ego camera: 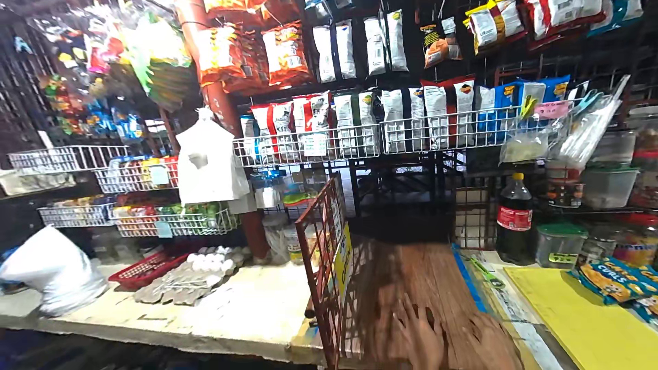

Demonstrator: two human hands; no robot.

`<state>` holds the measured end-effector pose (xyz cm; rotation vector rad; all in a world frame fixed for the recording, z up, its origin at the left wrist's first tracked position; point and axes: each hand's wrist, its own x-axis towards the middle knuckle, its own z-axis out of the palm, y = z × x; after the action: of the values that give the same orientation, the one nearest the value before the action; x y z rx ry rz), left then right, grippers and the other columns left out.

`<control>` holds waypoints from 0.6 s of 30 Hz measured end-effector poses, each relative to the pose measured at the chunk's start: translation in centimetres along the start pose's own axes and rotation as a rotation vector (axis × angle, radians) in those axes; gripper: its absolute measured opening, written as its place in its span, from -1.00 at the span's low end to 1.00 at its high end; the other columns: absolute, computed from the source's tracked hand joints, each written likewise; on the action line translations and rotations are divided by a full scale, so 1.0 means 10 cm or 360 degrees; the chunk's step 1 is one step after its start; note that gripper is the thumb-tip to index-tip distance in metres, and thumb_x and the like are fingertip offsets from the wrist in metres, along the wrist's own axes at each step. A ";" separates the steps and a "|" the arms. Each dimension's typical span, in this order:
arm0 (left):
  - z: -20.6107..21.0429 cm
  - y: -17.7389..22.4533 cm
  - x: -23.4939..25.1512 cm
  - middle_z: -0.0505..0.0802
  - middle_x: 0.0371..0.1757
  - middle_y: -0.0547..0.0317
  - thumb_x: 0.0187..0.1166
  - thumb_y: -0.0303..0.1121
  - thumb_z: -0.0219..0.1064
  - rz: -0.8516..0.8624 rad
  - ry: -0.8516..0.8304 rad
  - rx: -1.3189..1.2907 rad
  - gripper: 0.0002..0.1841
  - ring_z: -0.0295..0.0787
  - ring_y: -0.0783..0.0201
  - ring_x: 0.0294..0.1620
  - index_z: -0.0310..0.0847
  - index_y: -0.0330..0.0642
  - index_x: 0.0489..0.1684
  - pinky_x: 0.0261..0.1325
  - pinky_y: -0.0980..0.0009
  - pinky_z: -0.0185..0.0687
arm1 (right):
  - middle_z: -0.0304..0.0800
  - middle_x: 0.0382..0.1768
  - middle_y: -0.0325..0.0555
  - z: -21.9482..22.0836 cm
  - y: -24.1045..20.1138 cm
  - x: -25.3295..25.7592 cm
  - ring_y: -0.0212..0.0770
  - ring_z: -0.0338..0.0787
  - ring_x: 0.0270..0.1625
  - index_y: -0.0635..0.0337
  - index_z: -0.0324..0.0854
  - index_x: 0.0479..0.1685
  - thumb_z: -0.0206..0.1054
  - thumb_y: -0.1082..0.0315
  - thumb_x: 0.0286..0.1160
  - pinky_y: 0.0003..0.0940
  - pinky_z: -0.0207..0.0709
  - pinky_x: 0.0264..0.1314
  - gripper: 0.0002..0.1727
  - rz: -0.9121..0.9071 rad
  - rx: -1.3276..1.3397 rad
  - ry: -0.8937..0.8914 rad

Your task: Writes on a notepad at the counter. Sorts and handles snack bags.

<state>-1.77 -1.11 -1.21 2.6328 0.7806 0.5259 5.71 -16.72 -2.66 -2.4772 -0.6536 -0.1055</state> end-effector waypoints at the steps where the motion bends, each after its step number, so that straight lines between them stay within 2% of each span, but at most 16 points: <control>1: 0.03 -0.01 0.01 0.01 0.92 -0.15 0.58 0.08 0.28 -0.0012 0.0016 0.0002 -0.39 -0.24 -0.20 0.93 0.54 0.12 0.62 0.82 -0.32 -0.44 | 0.61 0.53 0.15 0.02 0.02 0.01 0.20 0.43 0.69 0.23 0.70 0.38 0.28 0.00 0.62 0.20 0.19 0.72 -0.45 -0.0012 -0.0002 0.0022; 3: 0.01 0.00 0.02 -0.05 0.93 -0.14 0.59 0.06 0.26 -0.0024 -0.0056 0.0005 -0.35 -0.26 -0.17 0.93 0.43 0.12 0.72 0.83 -0.30 -0.49 | 0.66 0.49 0.16 0.05 0.04 0.01 0.22 0.46 0.67 0.24 0.71 0.37 0.30 0.05 0.61 0.21 0.20 0.72 -0.48 -0.0029 0.0016 0.0049; 4: -0.02 0.02 0.01 0.01 0.93 -0.09 0.63 0.05 0.22 -0.0026 -0.0118 0.0013 -0.34 -0.18 -0.13 0.93 0.37 0.11 0.76 0.83 -0.30 -0.51 | 0.68 0.46 0.18 0.05 0.04 0.01 0.23 0.48 0.65 0.25 0.72 0.35 0.30 0.08 0.61 0.21 0.22 0.71 -0.50 -0.0030 0.0025 0.0056; 5: -0.05 0.03 0.01 0.19 0.89 -0.02 0.67 0.05 0.17 -0.0029 -0.0179 0.0030 -0.34 0.00 -0.07 0.90 0.31 0.10 0.79 0.83 -0.31 -0.52 | 0.69 0.44 0.18 0.05 0.04 0.01 0.23 0.49 0.64 0.25 0.72 0.35 0.30 0.09 0.61 0.20 0.22 0.71 -0.50 -0.0019 0.0026 0.0054; 6: -0.07 0.04 0.01 0.45 0.77 0.10 0.70 0.05 0.14 -0.0030 -0.0209 0.0048 -0.34 0.25 0.00 0.81 0.28 0.09 0.81 0.84 -0.32 -0.49 | 0.69 0.43 0.19 0.04 0.03 0.01 0.23 0.51 0.63 0.25 0.70 0.37 0.30 0.10 0.61 0.19 0.24 0.70 -0.50 0.0000 0.0028 0.0050; 7: -0.09 0.05 0.03 0.55 0.71 0.17 0.71 0.05 0.11 -0.0028 -0.0240 0.0054 -0.34 0.32 0.04 0.77 0.26 0.08 0.82 0.83 -0.33 -0.51 | 0.68 0.44 0.20 0.03 0.02 0.01 0.23 0.51 0.63 0.26 0.66 0.42 0.30 0.10 0.61 0.19 0.25 0.70 -0.47 0.0023 0.0034 0.0043; 10: -0.08 0.05 0.04 0.51 0.74 0.21 0.72 0.07 0.10 -0.0034 -0.0236 0.0057 -0.33 0.19 0.00 0.83 0.24 0.10 0.83 0.83 -0.33 -0.53 | 0.64 0.47 0.25 0.01 -0.01 -0.01 0.26 0.52 0.62 0.25 0.52 0.59 0.33 0.09 0.59 0.21 0.27 0.68 -0.37 0.0087 0.0076 0.0054; 13: -0.04 0.03 0.04 0.21 0.88 0.00 0.70 0.11 0.12 -0.0021 -0.0168 0.0065 -0.34 -0.14 -0.14 0.92 0.32 0.12 0.79 0.82 -0.32 -0.53 | 0.63 0.48 0.26 -0.01 -0.04 -0.02 0.27 0.52 0.61 0.23 0.48 0.63 0.34 0.10 0.58 0.22 0.26 0.69 -0.34 0.0121 0.0092 0.0055; 14: -0.03 0.03 0.04 0.19 0.89 -0.02 0.69 0.10 0.12 -0.0015 -0.0144 0.0052 -0.32 -0.15 -0.14 0.92 0.27 0.09 0.82 0.82 -0.32 -0.52 | 0.64 0.47 0.25 -0.01 -0.03 -0.02 0.27 0.52 0.61 0.22 0.49 0.62 0.34 0.11 0.58 0.21 0.26 0.69 -0.36 0.0118 0.0092 0.0059; 15: -0.04 0.03 0.03 0.25 0.87 0.02 0.70 0.09 0.13 -0.0015 -0.0139 0.0031 -0.26 -0.08 -0.10 0.91 0.12 0.05 0.88 0.83 -0.32 -0.53 | 0.65 0.46 0.24 0.00 -0.03 -0.02 0.27 0.53 0.60 0.22 0.51 0.60 0.34 0.11 0.58 0.21 0.27 0.68 -0.37 0.0109 0.0091 0.0067; 17: -0.06 0.03 0.01 0.52 0.72 0.12 0.68 0.03 0.17 -0.0022 -0.0109 -0.0056 -0.17 0.18 -0.01 0.84 -0.10 -0.03 0.94 0.85 -0.29 -0.58 | 0.66 0.46 0.23 0.02 -0.01 -0.01 0.26 0.54 0.60 0.21 0.52 0.59 0.33 0.11 0.58 0.20 0.28 0.68 -0.38 0.0098 0.0092 0.0079; 18: -0.05 0.03 0.01 0.58 0.68 0.13 0.68 0.03 0.17 -0.0020 -0.0101 -0.0069 -0.16 0.23 -0.01 0.82 -0.12 -0.04 0.94 0.85 -0.29 -0.58 | 0.66 0.46 0.25 0.02 -0.01 -0.01 0.27 0.54 0.59 0.22 0.52 0.59 0.34 0.11 0.57 0.22 0.29 0.67 -0.38 0.0097 0.0105 0.0087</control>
<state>-1.77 -1.17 -0.60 2.5897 0.7575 0.4482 5.52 -16.56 -2.80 -2.4192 -0.5494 -0.1259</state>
